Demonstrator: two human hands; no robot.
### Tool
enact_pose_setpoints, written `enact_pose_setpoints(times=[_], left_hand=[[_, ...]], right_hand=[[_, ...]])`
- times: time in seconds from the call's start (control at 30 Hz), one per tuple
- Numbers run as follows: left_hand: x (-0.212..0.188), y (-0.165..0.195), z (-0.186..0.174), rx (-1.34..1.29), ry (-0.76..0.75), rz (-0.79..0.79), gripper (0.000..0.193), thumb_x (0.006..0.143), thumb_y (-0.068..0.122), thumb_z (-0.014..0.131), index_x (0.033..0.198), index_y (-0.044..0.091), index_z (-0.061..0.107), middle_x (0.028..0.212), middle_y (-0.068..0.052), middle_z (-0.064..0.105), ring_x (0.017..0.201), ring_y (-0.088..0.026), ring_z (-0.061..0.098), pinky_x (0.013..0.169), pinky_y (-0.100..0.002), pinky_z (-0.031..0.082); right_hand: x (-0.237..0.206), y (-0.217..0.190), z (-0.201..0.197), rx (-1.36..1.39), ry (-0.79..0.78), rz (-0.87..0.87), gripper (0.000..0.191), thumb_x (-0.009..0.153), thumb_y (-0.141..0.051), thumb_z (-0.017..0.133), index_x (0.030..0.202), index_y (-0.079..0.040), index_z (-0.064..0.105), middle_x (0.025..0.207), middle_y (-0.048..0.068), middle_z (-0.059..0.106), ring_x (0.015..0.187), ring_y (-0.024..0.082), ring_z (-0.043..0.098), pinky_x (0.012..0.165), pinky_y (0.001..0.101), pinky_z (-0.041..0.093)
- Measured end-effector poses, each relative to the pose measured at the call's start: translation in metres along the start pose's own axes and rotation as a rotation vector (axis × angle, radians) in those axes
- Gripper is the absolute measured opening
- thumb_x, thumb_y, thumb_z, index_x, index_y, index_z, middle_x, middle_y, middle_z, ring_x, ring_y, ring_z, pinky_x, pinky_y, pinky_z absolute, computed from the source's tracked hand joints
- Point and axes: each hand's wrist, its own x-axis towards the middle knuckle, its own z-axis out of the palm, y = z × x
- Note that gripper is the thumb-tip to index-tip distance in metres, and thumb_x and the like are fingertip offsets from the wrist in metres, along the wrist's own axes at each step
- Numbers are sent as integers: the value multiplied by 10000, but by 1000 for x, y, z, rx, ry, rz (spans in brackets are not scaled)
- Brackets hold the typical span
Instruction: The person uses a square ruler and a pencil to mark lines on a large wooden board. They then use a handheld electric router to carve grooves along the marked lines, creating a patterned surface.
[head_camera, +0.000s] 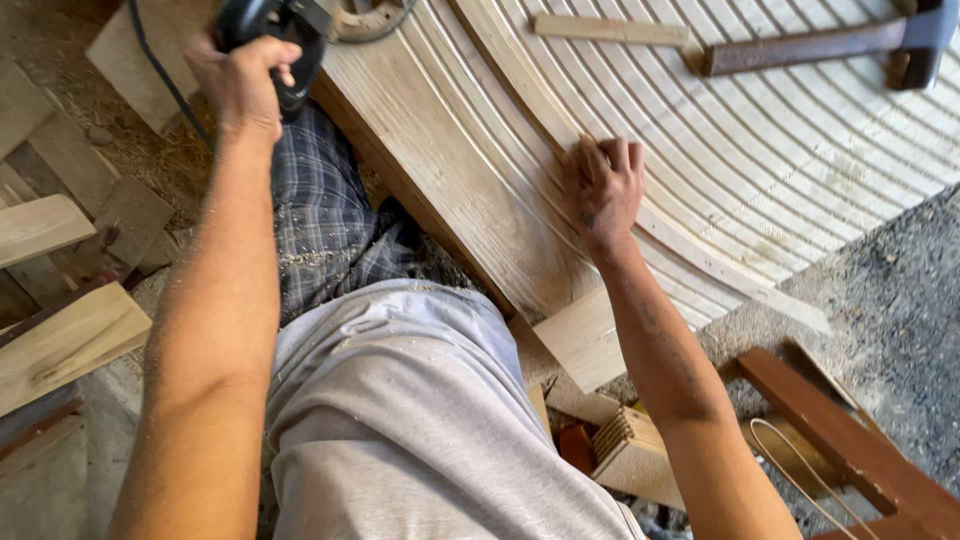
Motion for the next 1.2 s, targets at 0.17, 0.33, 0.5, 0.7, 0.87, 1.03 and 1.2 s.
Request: enact_pose_setpoints(times=[0.17, 0.33, 0.5, 0.7, 0.87, 1.03, 1.2], left_hand=[[-8, -22, -3, 15, -163, 108, 130, 760, -12, 747, 775, 31, 625, 721, -80, 656, 575, -184, 635, 537, -345, 558], [-13, -31, 0, -19, -176, 91, 122, 777, -47, 718, 773, 11, 610, 736, -80, 632, 569, -209, 586, 566, -354, 495], [-14, -30, 1, 0, -172, 87, 99, 761, -23, 730, 792, 10, 642, 726, -74, 641, 576, -203, 607, 569, -350, 515], [-10, -24, 0, 21, -145, 60, 103, 724, 14, 733, 794, 37, 662, 707, -68, 659, 572, -180, 630, 549, -339, 544], [11, -4, 0, 37, -26, 68, 140, 660, 45, 753, 682, 59, 616, 651, -65, 652, 519, -168, 615, 487, -320, 507], [72, 46, -17, 267, 71, 107, 97, 638, 100, 728, 686, 95, 643, 636, -34, 649, 518, -144, 601, 473, -315, 495], [162, 83, -31, 599, 246, 405, 153, 645, 192, 780, 756, 114, 709, 699, 4, 695, 618, -150, 666, 607, -331, 534]], right_hand=[[-10, 13, 2, 6, -24, 14, 220, 945, -135, 781, 1134, -26, 750, 1020, 106, 596, 953, 311, 548, 782, 437, 509], [-17, 22, 2, 7, -30, 24, 222, 960, -166, 792, 1128, -27, 749, 1019, 103, 585, 948, 305, 543, 790, 437, 511], [-20, 25, 3, 4, -28, 20, 233, 939, -161, 800, 1121, -24, 752, 1019, 107, 586, 950, 307, 544, 777, 436, 507], [-20, 23, 5, 9, -34, 19, 244, 928, -140, 796, 1138, -25, 751, 1025, 111, 592, 950, 314, 544, 784, 443, 503], [-9, 14, 9, 6, -24, 3, 291, 909, -122, 788, 1182, -34, 743, 1031, 122, 613, 965, 341, 550, 801, 463, 501], [20, -7, 16, -3, -17, 8, 291, 916, -115, 779, 1196, -45, 738, 1052, 123, 645, 970, 347, 564, 833, 466, 506], [66, -31, 28, 19, 5, 22, 322, 886, -100, 783, 1198, -35, 737, 1008, 126, 647, 935, 343, 574, 819, 454, 506]])
